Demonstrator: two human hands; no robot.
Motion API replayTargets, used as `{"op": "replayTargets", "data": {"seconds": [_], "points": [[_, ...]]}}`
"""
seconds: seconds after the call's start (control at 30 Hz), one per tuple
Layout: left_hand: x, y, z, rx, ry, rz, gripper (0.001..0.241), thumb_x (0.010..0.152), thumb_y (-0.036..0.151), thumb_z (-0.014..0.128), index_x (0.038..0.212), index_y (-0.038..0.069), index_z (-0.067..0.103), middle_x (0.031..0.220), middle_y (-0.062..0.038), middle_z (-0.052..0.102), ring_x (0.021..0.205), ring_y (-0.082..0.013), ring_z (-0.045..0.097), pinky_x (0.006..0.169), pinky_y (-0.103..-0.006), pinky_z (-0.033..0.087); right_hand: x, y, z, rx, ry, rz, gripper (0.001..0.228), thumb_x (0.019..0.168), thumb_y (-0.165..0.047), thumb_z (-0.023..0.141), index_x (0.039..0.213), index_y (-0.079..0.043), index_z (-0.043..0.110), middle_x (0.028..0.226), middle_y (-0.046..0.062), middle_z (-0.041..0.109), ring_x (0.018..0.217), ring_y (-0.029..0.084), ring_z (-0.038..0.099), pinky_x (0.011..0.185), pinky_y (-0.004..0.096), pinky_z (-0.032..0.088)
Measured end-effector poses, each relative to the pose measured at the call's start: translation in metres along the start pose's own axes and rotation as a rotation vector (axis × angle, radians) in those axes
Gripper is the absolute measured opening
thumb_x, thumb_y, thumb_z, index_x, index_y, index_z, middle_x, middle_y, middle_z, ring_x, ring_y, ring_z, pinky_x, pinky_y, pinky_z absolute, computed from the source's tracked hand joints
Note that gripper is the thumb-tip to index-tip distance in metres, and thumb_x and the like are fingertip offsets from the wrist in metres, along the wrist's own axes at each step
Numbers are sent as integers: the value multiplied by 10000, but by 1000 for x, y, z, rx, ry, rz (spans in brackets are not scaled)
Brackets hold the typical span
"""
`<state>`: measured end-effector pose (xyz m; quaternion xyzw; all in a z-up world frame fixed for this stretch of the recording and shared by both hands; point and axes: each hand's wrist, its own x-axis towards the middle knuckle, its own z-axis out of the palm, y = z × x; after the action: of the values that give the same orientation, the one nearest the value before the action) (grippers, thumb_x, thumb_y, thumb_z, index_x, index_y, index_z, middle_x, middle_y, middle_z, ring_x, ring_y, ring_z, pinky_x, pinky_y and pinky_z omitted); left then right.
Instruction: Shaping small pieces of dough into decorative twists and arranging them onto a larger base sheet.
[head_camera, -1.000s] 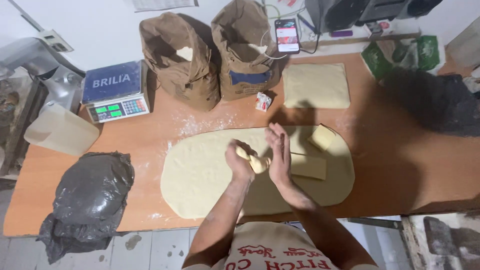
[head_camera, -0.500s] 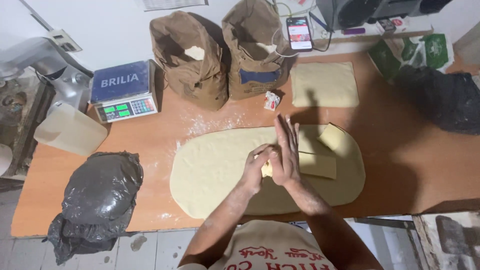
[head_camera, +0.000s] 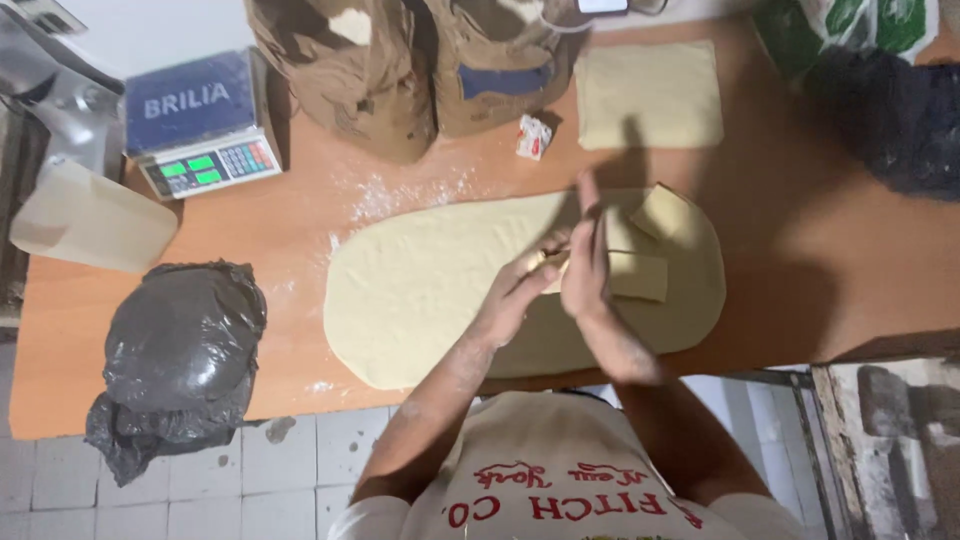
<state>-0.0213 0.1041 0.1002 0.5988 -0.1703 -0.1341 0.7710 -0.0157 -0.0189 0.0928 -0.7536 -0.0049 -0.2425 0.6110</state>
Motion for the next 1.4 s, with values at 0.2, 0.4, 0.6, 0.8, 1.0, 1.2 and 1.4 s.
{"op": "replayTargets", "data": {"seconds": [0.2,0.4,0.6,0.8,1.0,1.2,1.4], "points": [[-3,-52,25,35,29,85,292,965,294,732,1149,72,690,913,-22,585,887,-108,526,793,-276,457,-11,-18,-1,49,-86,-9,845,1096,-631,125,1641,12,186,1693,282,196,1593,402,149,1328,494,60],[14,-52,46,-343,742,-8,250,912,98,638,678,87,547,586,-31,546,533,-135,514,597,-251,473,-22,11,-19,479,-55,149,686,1137,-576,243,1630,-100,264,1618,137,390,1520,309,370,1278,573,170],[13,-53,49,-960,398,-129,534,1018,550,530,1138,49,671,1116,-136,731,1085,-269,688,1039,-410,505,-42,38,-43,523,-27,305,787,1076,-605,419,1584,-14,308,1523,261,435,1395,379,479,1148,551,417],[18,16,70,-442,169,-105,405,1017,246,483,1311,-24,551,1187,-114,591,1214,-199,509,1153,-381,405,-12,16,-54,287,-148,-53,784,1092,-589,308,1573,28,373,1587,239,450,1525,371,344,1279,543,199],[20,-42,63,-144,211,-267,228,996,271,638,985,73,750,674,-34,614,576,-138,586,496,-273,508,-6,13,-56,-263,-201,-449,920,1036,-676,228,1573,62,341,1629,182,423,1566,357,277,1300,501,115],[32,-74,48,-127,755,-87,350,877,131,636,542,123,533,492,8,402,483,-102,355,475,-251,269,-26,39,-41,93,-277,-291,650,1024,-164,425,1587,95,228,1646,244,330,1516,443,356,1284,568,234],[15,-41,61,-224,312,-93,668,856,137,482,1517,43,479,1397,-191,433,1306,-420,418,1107,-485,393,-22,39,-47,120,-234,-190,685,1123,-372,356,1623,60,175,1668,272,264,1559,406,243,1309,515,149]]}}
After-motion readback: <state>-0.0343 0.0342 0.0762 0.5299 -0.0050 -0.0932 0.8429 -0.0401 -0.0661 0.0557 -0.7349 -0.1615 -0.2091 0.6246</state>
